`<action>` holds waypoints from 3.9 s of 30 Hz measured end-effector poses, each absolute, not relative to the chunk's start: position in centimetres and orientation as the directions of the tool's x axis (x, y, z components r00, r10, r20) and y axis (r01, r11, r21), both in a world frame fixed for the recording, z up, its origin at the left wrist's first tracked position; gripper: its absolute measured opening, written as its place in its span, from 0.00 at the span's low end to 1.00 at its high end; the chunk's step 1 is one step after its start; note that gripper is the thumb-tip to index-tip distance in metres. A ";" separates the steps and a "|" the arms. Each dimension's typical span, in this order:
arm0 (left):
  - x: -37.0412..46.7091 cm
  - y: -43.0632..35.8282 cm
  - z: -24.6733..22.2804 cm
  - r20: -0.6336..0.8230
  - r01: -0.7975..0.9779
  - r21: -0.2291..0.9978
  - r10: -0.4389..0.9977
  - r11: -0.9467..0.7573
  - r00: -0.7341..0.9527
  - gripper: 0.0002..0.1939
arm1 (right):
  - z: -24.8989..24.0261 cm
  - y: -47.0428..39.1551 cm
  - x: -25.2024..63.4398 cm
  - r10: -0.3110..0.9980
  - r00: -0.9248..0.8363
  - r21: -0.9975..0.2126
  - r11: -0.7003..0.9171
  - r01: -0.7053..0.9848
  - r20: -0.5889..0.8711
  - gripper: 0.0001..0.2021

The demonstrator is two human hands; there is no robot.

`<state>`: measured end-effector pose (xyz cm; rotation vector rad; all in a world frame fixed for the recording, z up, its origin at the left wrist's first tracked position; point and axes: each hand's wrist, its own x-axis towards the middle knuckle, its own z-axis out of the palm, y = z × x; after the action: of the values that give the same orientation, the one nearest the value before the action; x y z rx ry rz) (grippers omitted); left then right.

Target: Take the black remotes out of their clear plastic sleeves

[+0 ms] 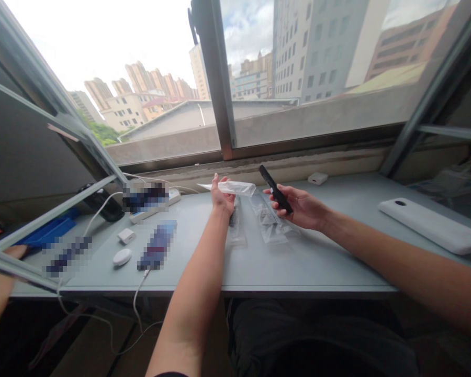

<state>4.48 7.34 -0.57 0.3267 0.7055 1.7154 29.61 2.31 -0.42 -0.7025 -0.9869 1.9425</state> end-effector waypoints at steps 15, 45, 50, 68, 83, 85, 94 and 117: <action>4.2 7.4 -0.5 -0.141 -0.783 0.608 0.953 -0.129 -0.267 0.20 | -0.8 2.7 29.4 0.918 -0.386 -0.898 -0.087 -0.432 0.096 0.09; 4.0 7.7 -0.8 -0.135 -0.774 0.607 0.935 -0.183 -0.327 0.21 | -1.1 1.0 29.2 0.839 -0.305 -0.883 0.469 -0.016 0.451 0.25; 3.4 7.8 -0.7 -0.148 -0.773 0.558 0.881 -0.301 -0.450 0.20 | -0.5 1.0 29.4 0.897 -0.324 -0.952 0.305 -0.037 0.300 0.24; 3.9 7.8 -0.7 -0.100 -0.760 0.602 0.921 -0.246 -0.378 0.18 | -1.0 1.1 29.0 0.859 -0.513 -1.000 0.018 0.011 0.010 0.20; 6.5 5.1 0.1 0.111 -0.483 0.876 0.968 0.012 0.226 0.21 | 0.7 1.1 28.8 0.881 -0.458 -0.944 -0.241 -0.226 -0.116 0.18; 6.6 5.0 0.0 0.115 -0.456 0.890 0.964 0.007 0.240 0.20 | 0.8 1.2 28.9 0.879 -0.462 -0.932 -0.258 -0.255 -0.117 0.20; 6.6 5.1 -0.5 0.150 -0.455 0.891 0.941 0.004 0.303 0.22 | 0.6 1.3 28.9 0.879 -0.466 -0.930 -0.250 -0.268 -0.102 0.20; 7.5 4.7 -0.4 0.124 -0.433 0.901 0.964 -0.010 0.236 0.23 | -0.6 1.9 28.6 0.955 -0.290 -0.916 -0.170 -0.364 -0.062 0.13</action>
<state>7.54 4.70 -0.39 1.0397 0.6638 1.2436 28.61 1.88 -0.60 -0.8460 -1.0360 1.6594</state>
